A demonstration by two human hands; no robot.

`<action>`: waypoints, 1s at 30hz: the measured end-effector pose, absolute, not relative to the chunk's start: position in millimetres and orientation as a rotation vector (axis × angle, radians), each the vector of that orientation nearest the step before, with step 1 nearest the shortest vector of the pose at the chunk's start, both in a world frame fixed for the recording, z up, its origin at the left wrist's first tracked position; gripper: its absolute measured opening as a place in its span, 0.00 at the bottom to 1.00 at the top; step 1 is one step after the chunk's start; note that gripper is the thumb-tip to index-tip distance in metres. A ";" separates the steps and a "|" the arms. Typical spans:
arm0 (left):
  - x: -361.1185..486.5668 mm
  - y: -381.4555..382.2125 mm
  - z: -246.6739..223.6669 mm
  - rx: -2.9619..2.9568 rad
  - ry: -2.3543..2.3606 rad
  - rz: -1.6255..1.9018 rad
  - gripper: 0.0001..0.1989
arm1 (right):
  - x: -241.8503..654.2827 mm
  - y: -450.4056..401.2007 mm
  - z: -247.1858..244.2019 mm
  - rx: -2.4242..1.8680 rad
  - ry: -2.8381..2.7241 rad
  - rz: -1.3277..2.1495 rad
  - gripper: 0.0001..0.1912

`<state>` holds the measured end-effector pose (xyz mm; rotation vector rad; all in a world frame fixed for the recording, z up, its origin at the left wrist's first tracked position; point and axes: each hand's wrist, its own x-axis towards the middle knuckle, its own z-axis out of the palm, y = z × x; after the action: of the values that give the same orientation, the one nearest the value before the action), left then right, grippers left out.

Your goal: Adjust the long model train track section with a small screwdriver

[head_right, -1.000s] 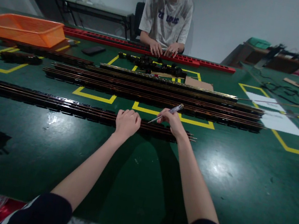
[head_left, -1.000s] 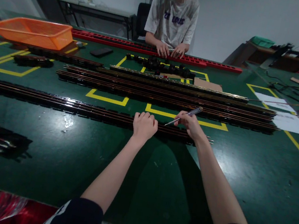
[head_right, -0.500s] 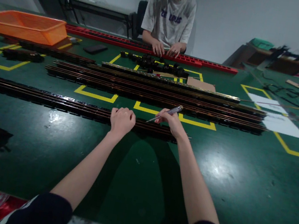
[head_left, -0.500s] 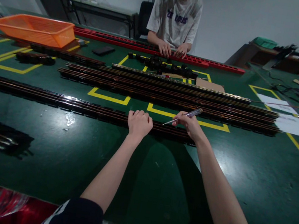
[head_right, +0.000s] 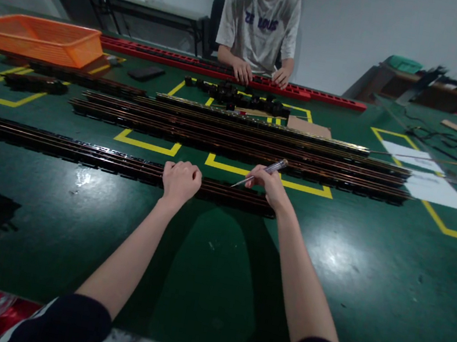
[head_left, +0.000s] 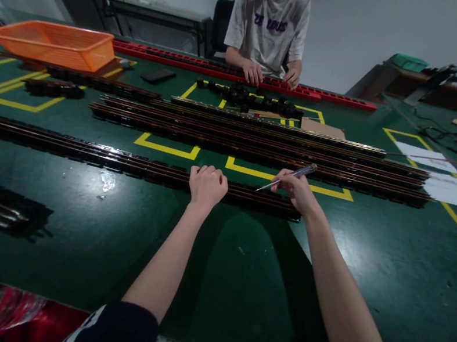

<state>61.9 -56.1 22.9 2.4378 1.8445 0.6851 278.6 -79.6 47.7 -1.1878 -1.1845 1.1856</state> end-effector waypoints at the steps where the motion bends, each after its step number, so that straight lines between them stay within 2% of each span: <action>1: 61.6 -55.9 22.8 2.437 1.847 0.683 0.20 | 279.7 -79.7 47.9 -1.194 -1.177 1.188 0.05; 30: 53.5 -55.3 25.1 2.419 1.922 0.649 0.20 | 273.2 -79.9 44.4 -1.177 -1.181 1.164 0.06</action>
<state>53.5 -55.3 25.1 2.4192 1.9223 0.6486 273.2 -79.9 44.4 -1.1769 -1.1813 1.1637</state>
